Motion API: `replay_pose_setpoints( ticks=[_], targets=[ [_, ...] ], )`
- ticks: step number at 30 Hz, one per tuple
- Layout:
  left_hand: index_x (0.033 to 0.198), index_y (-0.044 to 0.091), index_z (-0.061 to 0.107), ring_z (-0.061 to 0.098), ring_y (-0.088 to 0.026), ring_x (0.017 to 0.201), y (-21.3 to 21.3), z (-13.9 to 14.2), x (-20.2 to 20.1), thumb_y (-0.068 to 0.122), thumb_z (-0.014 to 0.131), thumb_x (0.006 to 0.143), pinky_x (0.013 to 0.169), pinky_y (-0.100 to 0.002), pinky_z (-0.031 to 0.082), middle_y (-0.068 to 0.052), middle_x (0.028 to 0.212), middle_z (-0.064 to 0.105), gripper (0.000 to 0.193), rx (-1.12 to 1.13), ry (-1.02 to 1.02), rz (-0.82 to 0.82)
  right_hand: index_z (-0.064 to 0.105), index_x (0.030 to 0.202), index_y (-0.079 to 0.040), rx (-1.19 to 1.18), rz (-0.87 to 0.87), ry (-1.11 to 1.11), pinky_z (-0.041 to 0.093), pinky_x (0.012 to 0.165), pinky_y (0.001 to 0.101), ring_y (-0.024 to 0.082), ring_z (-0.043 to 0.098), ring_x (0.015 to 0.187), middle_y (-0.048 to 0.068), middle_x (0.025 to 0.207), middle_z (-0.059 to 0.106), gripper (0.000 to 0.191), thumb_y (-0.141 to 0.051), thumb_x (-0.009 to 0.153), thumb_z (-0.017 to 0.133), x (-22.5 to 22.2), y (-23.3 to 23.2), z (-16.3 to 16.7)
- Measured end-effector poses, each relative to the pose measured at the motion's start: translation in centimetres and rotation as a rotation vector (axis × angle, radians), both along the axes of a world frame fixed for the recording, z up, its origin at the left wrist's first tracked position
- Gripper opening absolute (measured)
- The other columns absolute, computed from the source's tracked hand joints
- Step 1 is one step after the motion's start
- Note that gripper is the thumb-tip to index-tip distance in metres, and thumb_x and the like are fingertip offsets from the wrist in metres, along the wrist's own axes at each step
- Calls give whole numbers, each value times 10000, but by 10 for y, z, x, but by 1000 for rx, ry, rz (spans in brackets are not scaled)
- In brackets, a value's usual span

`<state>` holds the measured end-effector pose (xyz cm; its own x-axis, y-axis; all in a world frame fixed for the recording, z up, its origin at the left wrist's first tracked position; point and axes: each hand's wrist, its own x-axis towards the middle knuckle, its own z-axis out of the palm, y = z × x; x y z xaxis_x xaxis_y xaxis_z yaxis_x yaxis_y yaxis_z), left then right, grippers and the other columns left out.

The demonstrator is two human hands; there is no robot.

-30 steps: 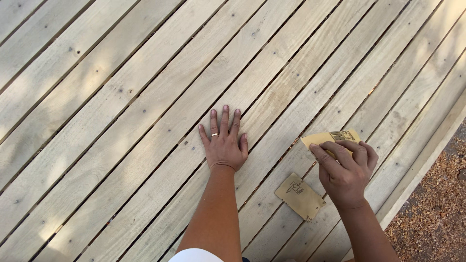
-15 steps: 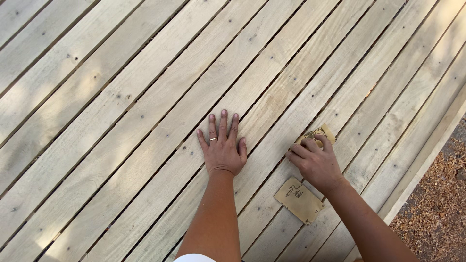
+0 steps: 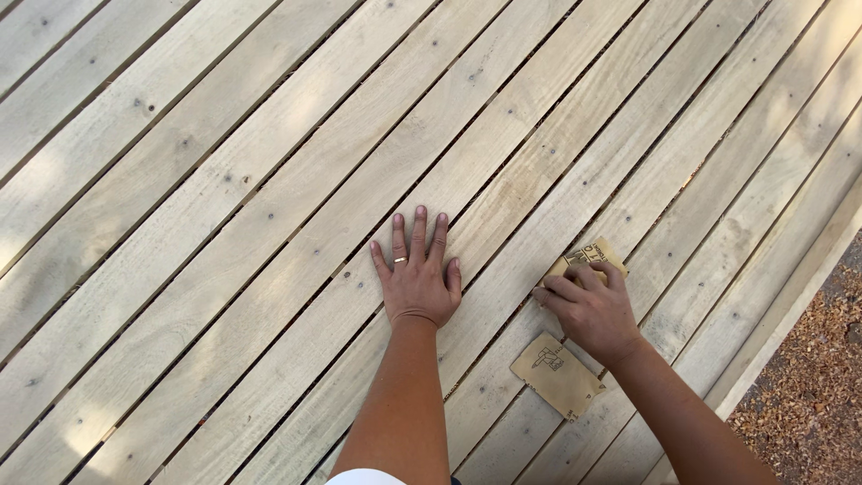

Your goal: The person sands the surface of a large slatted wooden panel by hand, rubbing sandpaper back and forth along the planks and moving to new sections. They briefly handle a hammer lying on the panel and reposition sandpaper sheets while continuing to sand.

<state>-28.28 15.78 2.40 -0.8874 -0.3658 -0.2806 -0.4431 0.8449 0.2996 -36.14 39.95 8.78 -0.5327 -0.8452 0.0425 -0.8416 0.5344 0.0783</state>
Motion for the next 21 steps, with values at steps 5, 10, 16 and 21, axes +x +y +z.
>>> replay_pose_setpoints(
  ticks=[5,10,16,21],
  targets=[
    [1615,365,136,-31,-276,1565,0,-1,1,488,337,976,1208,-644,-26,34,1714,13,681,5,-28,-5,819,988,-241,-48,-26,30,422,1037,426,158,624,1041,-109,1015,692,217,-130,825,727,4,2,-2],
    [1612,363,117,-29,-274,1561,0,-4,0,483,307,981,1205,-641,-22,35,1709,14,670,-30,8,-17,815,1007,-266,-30,-95,52,421,1001,440,166,620,1004,-113,1056,702,223,-173,822,732,10,4,-7],
    [1624,346,102,1,-306,1558,1,-3,0,467,281,1004,1193,-662,-21,8,1712,16,657,-12,-65,-53,806,1045,-274,-15,-60,59,414,1044,438,157,618,1016,-119,1064,692,229,-199,837,747,17,7,-5],
    [1621,322,105,11,-331,1555,2,-2,2,466,315,978,1195,-650,-16,-13,1706,31,692,-20,-43,-59,801,1039,-237,-89,-40,54,409,1023,449,182,624,1022,-89,1043,692,242,-216,806,745,20,8,-4]
  ],
)
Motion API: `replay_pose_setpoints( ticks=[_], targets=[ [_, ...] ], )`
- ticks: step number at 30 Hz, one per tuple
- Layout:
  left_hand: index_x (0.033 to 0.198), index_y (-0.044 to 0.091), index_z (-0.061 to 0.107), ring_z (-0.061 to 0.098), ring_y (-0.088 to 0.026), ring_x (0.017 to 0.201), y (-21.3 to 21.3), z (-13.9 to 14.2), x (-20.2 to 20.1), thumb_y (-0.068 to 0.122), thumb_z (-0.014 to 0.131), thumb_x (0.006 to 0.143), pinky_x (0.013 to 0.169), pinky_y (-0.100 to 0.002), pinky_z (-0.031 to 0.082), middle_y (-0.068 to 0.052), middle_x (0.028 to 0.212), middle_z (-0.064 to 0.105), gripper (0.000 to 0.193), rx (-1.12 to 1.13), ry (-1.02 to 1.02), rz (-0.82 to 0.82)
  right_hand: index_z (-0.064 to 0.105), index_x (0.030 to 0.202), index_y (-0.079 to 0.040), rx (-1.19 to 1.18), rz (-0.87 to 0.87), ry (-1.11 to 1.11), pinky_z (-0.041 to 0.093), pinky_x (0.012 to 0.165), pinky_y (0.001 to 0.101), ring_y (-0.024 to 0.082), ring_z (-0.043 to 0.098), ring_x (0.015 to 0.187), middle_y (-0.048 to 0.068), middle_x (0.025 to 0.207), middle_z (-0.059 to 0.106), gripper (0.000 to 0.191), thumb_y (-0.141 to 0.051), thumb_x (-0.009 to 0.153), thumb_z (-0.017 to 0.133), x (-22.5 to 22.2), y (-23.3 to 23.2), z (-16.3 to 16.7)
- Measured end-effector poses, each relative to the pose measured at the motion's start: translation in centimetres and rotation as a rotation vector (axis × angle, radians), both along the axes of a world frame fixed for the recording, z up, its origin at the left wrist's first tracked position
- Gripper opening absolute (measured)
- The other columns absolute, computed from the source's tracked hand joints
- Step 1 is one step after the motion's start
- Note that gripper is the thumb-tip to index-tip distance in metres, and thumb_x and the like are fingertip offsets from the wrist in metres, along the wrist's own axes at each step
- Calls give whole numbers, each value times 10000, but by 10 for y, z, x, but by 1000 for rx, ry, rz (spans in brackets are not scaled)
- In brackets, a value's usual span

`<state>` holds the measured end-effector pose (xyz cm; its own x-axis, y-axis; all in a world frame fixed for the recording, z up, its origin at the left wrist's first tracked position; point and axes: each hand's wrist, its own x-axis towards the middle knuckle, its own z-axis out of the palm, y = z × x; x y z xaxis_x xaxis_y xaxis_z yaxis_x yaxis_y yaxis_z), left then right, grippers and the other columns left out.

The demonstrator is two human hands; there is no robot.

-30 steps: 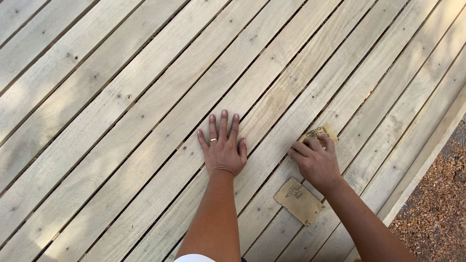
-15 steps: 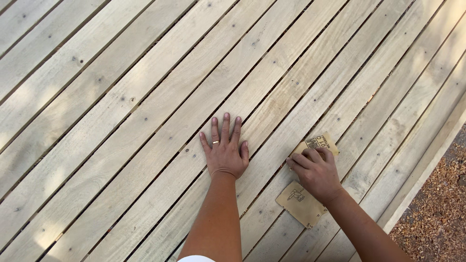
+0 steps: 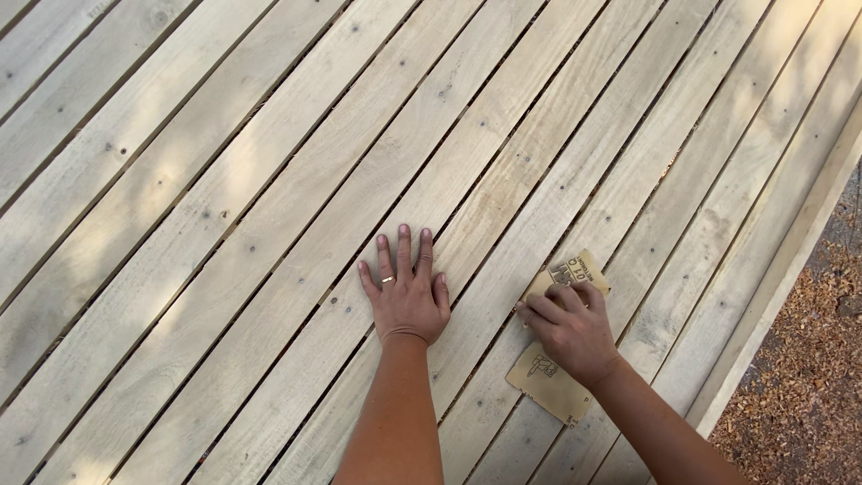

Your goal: The person sands the surface of a large slatted wooden panel by hand, rubbing sandpaper back and forth along the planks and moving to new sections. They briefly handle a hammer lying on the panel and reposition sandpaper sheets while continuing to sand.

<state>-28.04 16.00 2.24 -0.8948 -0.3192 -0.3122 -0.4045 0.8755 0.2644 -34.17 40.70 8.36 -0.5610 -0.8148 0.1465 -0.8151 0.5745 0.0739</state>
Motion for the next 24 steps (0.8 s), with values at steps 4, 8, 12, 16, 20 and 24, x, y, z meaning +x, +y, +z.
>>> replay_pose_setpoints(
  ticks=[4,8,12,16,20,24],
  targets=[
    [1623,320,115,17,-340,1556,1,1,2,460,340,978,1196,-651,-15,-21,1708,48,698,-2,18,3,805,1004,-269,-4,-119,9,409,978,427,184,627,1006,-109,1014,694,242,-159,799,740,4,0,0],
    [1614,337,124,18,-329,1553,2,0,2,455,352,963,1195,-645,-21,-3,1703,54,700,10,22,20,796,1040,-217,-82,-52,-7,423,976,439,166,627,995,-89,1052,693,259,-185,789,743,10,-1,-3],
    [1620,318,127,20,-335,1556,3,-1,2,463,356,966,1195,-649,-21,-18,1703,56,708,6,30,11,795,1034,-228,-78,-107,20,419,949,432,183,621,1002,-98,1053,691,231,-160,815,760,9,1,-6],
    [1622,328,121,19,-331,1558,2,0,2,462,344,975,1199,-646,-21,-8,1709,51,697,-6,35,13,804,1065,-222,-48,-83,16,424,965,432,179,626,1013,-94,1065,704,313,-130,770,755,5,3,-6],
    [1621,332,96,9,-328,1554,2,1,1,468,311,980,1194,-646,-21,-13,1705,20,690,-14,-17,-6,806,1035,-245,-38,-149,7,414,963,446,197,618,1018,-92,1030,701,282,-141,776,764,3,4,-5],
    [1620,336,84,-5,-321,1550,2,1,0,466,302,970,1194,-642,-21,-4,1699,7,697,-16,-36,-5,800,1042,-223,-48,-50,-17,423,997,438,176,624,1029,-83,1039,698,269,-149,786,765,2,1,-4]
  ],
)
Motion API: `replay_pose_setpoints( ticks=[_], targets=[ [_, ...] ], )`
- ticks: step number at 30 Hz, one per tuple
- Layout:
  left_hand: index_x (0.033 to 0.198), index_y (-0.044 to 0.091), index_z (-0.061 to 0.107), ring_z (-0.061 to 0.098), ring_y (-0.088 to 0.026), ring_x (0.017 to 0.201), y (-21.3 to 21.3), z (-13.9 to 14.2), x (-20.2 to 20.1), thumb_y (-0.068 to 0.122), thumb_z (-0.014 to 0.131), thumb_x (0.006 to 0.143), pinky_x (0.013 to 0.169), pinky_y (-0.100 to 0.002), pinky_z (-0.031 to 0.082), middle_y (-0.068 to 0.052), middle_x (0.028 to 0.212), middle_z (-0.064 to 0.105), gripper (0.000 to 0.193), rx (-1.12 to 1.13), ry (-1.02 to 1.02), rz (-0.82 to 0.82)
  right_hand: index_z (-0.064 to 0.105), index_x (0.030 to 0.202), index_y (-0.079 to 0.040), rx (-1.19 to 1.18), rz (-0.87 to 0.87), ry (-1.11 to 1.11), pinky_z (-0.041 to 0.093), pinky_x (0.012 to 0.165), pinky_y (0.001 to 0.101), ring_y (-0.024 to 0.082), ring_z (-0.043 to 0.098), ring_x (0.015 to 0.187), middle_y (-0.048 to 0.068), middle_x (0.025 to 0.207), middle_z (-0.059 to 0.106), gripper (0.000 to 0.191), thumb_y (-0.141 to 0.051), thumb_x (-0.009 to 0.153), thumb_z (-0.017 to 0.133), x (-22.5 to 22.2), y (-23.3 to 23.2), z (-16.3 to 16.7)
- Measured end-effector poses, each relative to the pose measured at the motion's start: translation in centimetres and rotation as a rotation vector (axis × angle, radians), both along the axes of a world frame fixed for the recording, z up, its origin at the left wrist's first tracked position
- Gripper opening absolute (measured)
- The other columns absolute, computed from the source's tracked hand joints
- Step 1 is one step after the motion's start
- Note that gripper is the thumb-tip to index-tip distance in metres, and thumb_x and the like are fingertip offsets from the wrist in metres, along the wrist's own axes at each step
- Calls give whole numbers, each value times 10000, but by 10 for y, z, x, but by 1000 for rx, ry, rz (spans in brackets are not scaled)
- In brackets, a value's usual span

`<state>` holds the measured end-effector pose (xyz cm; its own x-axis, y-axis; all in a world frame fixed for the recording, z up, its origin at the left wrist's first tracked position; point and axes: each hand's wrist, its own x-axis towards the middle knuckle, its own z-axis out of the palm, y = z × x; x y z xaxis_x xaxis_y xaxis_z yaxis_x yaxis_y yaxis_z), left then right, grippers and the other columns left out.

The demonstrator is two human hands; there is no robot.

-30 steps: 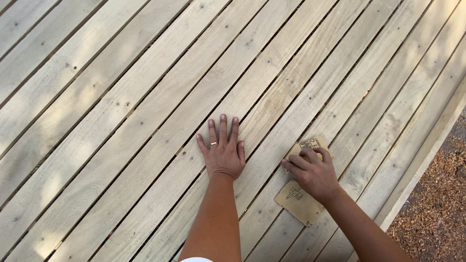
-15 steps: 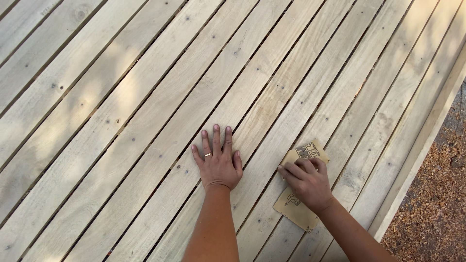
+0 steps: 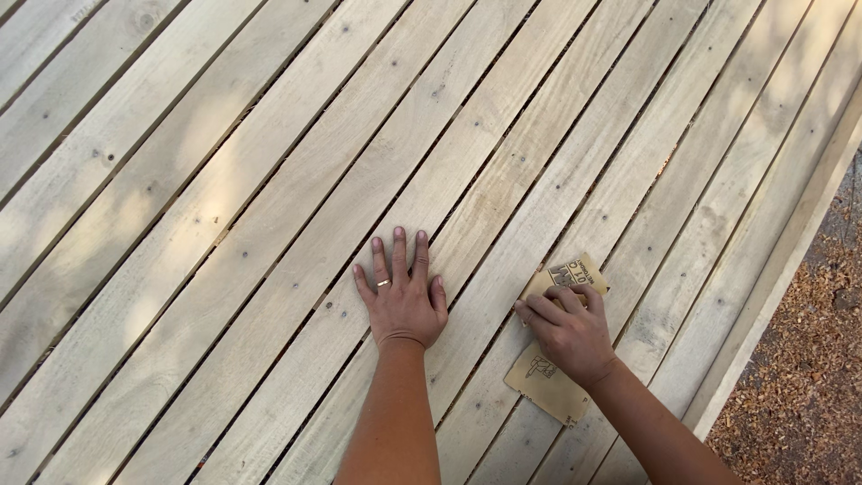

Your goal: The person sands the surface of a large slatted wooden panel by hand, rubbing sandpaper back and forth along the planks and moving to new sections. They briefly handle a hammer lying on the panel and reposition sandpaper sheets while continuing to sand.

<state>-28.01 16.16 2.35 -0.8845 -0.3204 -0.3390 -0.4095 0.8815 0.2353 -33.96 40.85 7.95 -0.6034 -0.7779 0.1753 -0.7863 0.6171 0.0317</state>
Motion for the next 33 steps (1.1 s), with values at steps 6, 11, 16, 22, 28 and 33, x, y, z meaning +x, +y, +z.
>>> replay_pose_setpoints(
  ticks=[6,11,16,22,28,33],
  targets=[
    [1622,328,101,11,-325,1554,0,-2,0,467,314,974,1199,-642,-13,-11,1705,37,697,-12,43,-3,806,1012,-240,17,-114,34,425,986,435,170,627,1032,-102,1021,701,250,-148,783,771,0,-2,1],
    [1627,325,124,36,-336,1555,1,-4,2,464,329,974,1194,-653,-1,-16,1704,60,698,-4,72,10,798,1010,-254,37,-20,64,439,989,417,160,622,1009,-121,1032,700,199,-179,827,778,2,-2,-1],
    [1618,320,137,36,-336,1554,1,-3,1,457,343,973,1199,-651,2,-13,1707,58,690,7,79,7,809,1059,-240,8,-30,39,434,979,428,155,630,1013,-103,1047,704,289,-171,782,769,2,1,-4],
    [1622,327,111,15,-337,1555,1,0,1,462,342,973,1196,-657,-5,-12,1706,37,702,22,35,5,800,1041,-240,-20,-115,27,426,972,421,176,626,1031,-105,1062,706,261,-137,802,773,0,3,-4],
    [1619,319,91,6,-334,1550,1,-1,1,464,327,970,1195,-650,-5,-23,1700,25,706,11,36,-4,805,1007,-242,27,-75,67,427,970,428,181,624,1046,-107,1042,703,232,-136,806,763,-5,1,-3],
    [1623,322,98,0,-333,1556,1,-1,1,457,328,977,1198,-650,-10,-14,1710,29,698,24,53,3,803,982,-225,110,40,-6,413,998,430,167,621,1033,-113,1050,697,205,-150,801,742,-12,-1,5]
  ],
)
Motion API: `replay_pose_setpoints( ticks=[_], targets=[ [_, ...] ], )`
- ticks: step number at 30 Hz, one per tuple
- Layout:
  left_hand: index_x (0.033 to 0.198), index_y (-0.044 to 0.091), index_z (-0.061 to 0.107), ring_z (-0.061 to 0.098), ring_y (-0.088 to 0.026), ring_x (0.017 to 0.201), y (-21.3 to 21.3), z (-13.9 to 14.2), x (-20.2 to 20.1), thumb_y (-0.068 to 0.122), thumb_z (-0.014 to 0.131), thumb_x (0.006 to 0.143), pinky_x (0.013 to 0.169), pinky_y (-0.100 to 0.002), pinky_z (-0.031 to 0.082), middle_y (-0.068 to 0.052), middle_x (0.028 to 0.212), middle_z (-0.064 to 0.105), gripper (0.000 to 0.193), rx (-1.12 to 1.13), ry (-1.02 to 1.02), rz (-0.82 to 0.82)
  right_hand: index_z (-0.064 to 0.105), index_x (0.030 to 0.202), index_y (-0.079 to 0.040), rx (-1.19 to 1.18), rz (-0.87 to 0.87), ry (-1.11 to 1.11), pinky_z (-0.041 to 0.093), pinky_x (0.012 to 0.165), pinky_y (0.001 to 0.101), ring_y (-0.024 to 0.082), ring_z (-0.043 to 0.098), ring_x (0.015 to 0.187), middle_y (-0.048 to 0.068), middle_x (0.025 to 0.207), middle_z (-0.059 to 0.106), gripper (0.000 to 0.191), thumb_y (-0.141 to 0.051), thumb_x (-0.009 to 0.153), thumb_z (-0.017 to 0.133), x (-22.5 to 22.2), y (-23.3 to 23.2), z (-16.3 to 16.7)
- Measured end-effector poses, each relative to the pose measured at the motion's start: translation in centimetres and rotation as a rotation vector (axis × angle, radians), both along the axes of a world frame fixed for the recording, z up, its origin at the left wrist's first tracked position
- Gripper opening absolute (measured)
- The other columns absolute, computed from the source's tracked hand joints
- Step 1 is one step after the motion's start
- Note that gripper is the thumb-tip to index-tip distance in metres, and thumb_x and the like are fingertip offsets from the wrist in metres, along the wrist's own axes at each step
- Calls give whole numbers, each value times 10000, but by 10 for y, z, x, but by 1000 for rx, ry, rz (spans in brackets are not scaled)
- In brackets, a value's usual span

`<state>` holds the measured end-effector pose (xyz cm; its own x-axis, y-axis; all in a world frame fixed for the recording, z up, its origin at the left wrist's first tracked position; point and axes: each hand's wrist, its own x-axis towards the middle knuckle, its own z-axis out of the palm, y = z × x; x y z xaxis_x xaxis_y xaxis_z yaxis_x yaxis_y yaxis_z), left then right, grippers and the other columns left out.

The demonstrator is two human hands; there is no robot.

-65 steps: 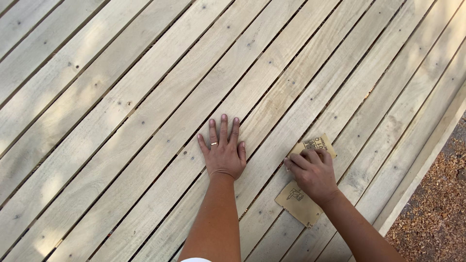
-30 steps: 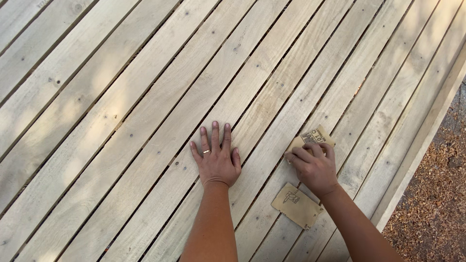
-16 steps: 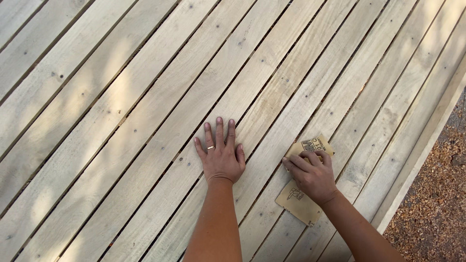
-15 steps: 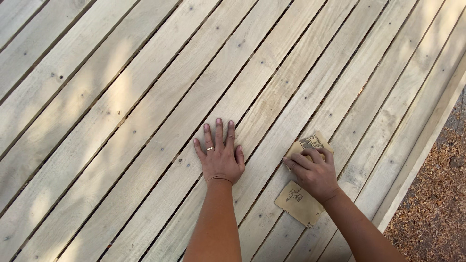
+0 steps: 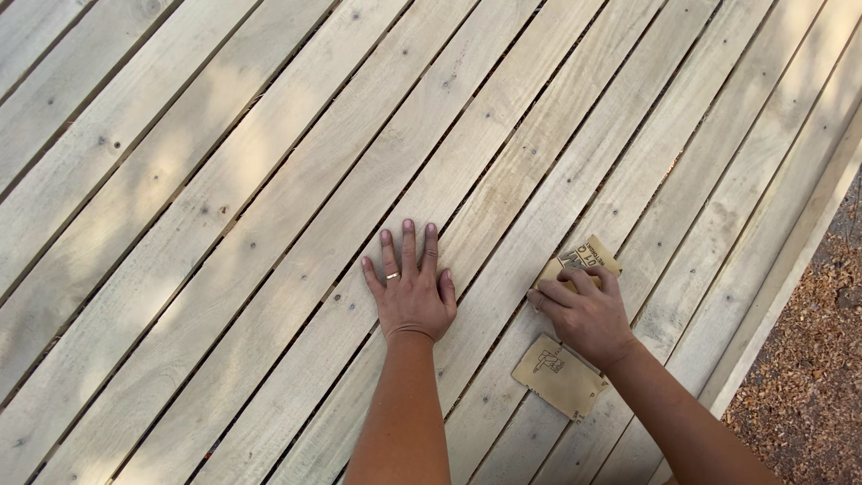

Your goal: The person sands the surface of a large slatted wooden panel by hand, rubbing sandpaper back and forth along the planks and moving to new sections. They briefly handle a hammer lying on the panel and reposition sandpaper sheets while continuing to sand.

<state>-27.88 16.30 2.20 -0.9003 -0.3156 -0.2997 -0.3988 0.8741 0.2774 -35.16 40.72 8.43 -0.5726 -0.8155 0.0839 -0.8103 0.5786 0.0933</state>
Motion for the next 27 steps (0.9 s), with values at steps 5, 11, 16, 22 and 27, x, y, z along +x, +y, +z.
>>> replay_pose_setpoints(
  ticks=[5,11,16,22,27],
  targets=[
    [1614,325,109,-2,-337,1547,0,1,0,455,346,957,1186,-655,-17,-12,1699,30,710,0,12,8,809,988,-243,52,-13,18,394,1034,437,145,608,1039,-129,1034,689,245,-106,812,708,-10,2,4],
    [1623,336,117,13,-333,1558,0,-1,1,454,353,968,1194,-654,-15,-7,1705,46,706,10,15,17,802,992,-245,62,-54,4,381,1018,448,156,602,1058,-130,1044,695,274,-98,780,709,-15,5,1],
    [1623,327,123,19,-338,1551,0,-1,1,456,346,973,1194,-656,-8,-15,1706,48,700,-4,38,7,808,1007,-267,113,10,28,381,1034,455,168,604,1059,-134,1060,703,295,-122,765,721,-15,5,1],
    [1623,325,70,-23,-324,1556,-1,3,-1,470,310,978,1201,-643,-19,-15,1707,-7,703,16,-62,-15,808,1003,-284,131,4,18,379,1064,458,153,601,1044,-148,1074,715,239,-170,803,742,-16,7,-1],
    [1622,324,48,-37,-325,1556,-2,5,-3,468,303,979,1199,-641,-32,-10,1708,-32,707,24,-80,-15,816,989,-248,82,52,-1,384,1062,460,155,604,1042,-129,1066,715,196,-178,826,732,-19,8,-4]
  ],
)
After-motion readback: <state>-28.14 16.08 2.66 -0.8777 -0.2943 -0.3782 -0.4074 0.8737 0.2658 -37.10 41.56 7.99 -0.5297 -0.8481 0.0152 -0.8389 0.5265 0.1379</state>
